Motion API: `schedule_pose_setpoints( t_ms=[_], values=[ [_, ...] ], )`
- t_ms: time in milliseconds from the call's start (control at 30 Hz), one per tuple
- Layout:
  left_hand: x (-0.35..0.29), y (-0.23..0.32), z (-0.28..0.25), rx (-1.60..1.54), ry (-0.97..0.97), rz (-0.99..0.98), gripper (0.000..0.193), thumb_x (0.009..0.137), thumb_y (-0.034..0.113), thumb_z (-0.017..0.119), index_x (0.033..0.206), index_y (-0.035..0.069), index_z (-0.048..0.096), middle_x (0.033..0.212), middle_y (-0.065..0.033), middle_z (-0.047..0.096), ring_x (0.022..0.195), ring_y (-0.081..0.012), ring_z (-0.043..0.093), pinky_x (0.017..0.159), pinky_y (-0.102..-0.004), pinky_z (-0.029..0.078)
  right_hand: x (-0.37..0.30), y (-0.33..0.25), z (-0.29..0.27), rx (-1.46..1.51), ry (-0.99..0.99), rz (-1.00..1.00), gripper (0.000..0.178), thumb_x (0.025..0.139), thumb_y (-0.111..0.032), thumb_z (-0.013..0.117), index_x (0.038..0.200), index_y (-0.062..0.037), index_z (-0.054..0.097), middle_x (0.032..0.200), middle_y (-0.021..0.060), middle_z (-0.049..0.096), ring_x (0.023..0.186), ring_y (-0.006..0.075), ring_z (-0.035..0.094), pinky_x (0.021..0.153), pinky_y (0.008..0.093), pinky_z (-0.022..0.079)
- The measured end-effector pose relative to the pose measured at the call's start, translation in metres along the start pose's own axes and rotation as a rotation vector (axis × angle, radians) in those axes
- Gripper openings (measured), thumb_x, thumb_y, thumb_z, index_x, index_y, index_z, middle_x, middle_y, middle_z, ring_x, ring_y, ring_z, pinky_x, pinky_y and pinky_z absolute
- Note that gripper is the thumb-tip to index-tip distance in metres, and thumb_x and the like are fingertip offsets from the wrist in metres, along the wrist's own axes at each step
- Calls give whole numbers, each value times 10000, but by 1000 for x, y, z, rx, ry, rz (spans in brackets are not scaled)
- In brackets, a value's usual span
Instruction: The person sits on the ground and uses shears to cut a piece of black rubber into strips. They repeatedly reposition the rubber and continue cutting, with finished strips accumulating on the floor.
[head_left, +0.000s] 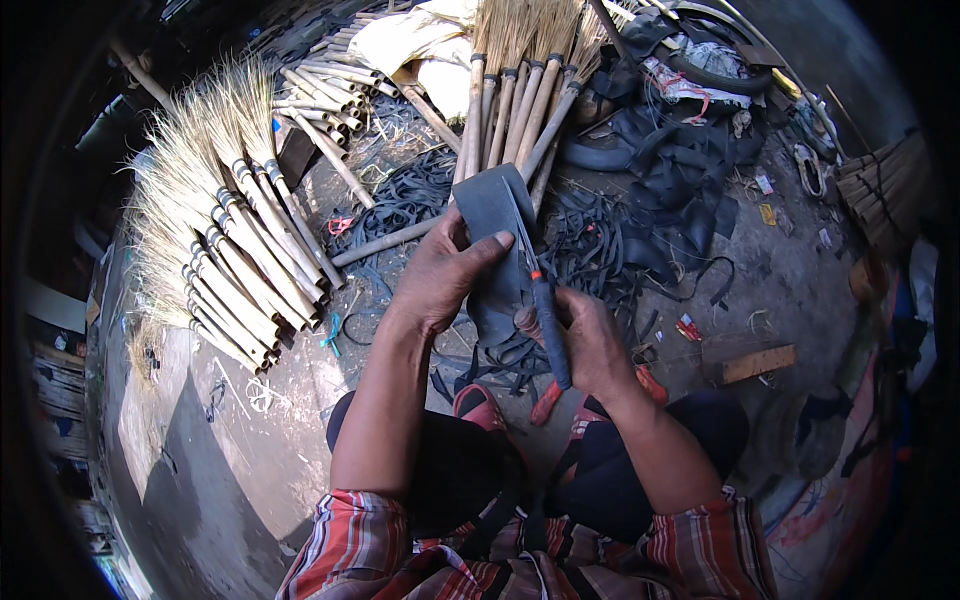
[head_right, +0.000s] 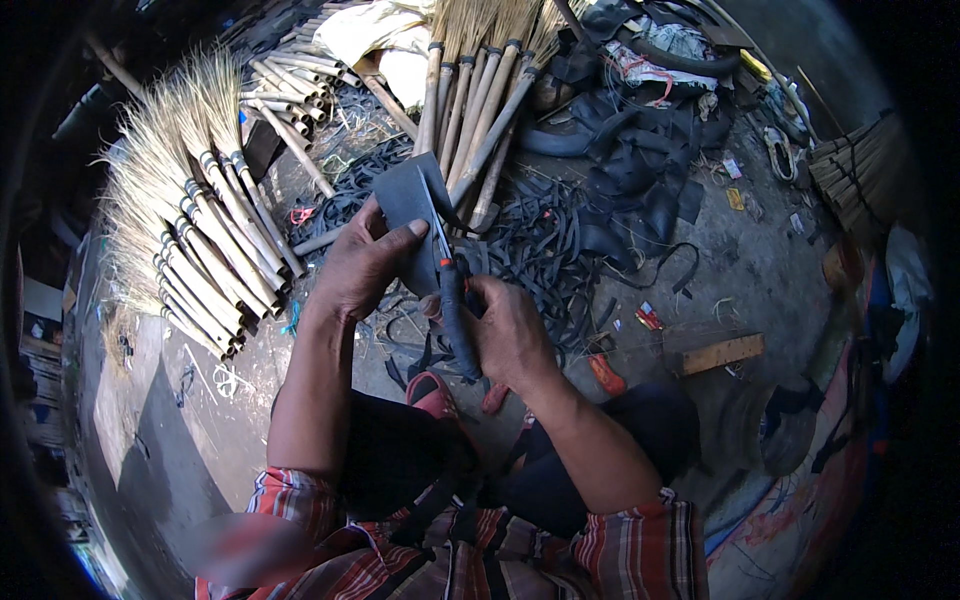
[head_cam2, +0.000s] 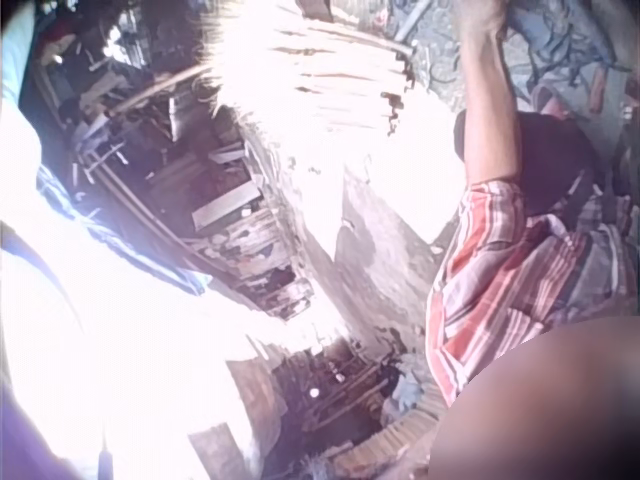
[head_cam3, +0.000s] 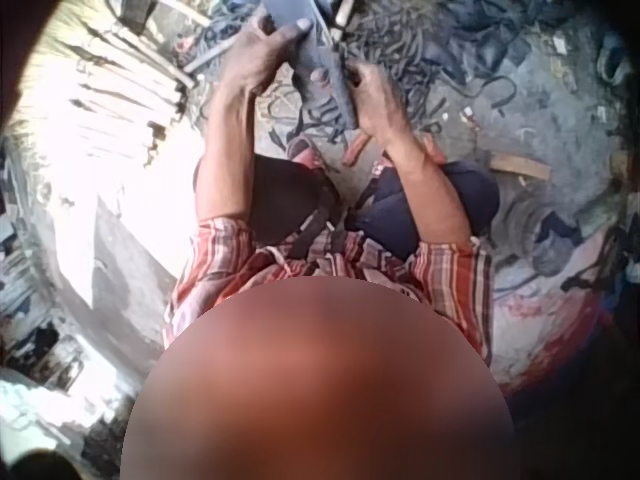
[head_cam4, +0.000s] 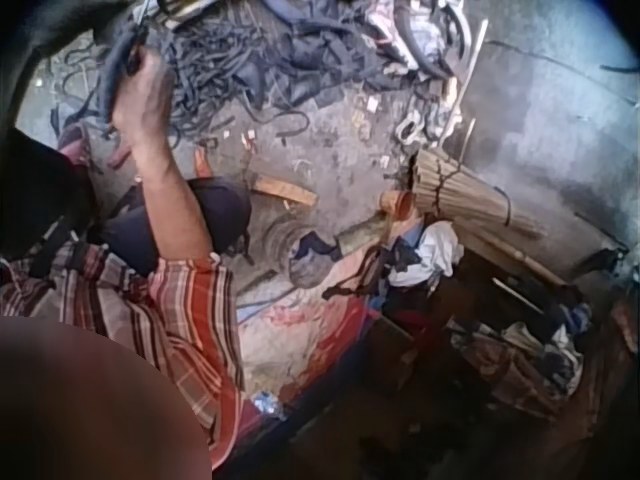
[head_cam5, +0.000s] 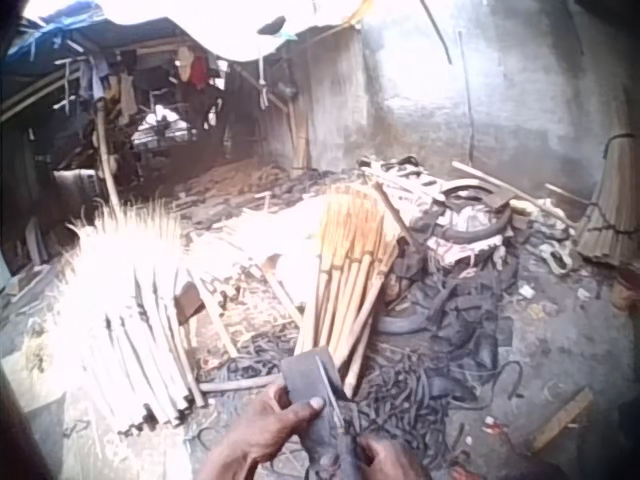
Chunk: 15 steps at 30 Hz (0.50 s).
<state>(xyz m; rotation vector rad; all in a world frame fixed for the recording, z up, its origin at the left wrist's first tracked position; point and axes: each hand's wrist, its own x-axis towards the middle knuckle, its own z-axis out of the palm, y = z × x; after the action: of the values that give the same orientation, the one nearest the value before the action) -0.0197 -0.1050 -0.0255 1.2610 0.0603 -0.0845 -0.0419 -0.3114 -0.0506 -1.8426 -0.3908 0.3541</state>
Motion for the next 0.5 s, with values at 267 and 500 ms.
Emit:
schedule_pose_setpoints(
  t_ms=[267,500],
  values=[
    [1,3,-2,-142,81,72,608,945,50,729,1484,27,449,1202,-80,662,1024,-156,655,906,-320,569,2,-9,4,-41,-13,-12,418,939,-383,785,1028,14,688,829,70,694,731,107,606,677,306,492],
    [-2,-8,8,-29,7,28,582,961,59,709,1486,35,459,1207,-81,669,1037,-148,653,919,-319,563,5,3,-2,-46,44,68,455,909,-435,808,1013,-7,692,812,59,696,707,102,588,653,317,478]
  ],
)
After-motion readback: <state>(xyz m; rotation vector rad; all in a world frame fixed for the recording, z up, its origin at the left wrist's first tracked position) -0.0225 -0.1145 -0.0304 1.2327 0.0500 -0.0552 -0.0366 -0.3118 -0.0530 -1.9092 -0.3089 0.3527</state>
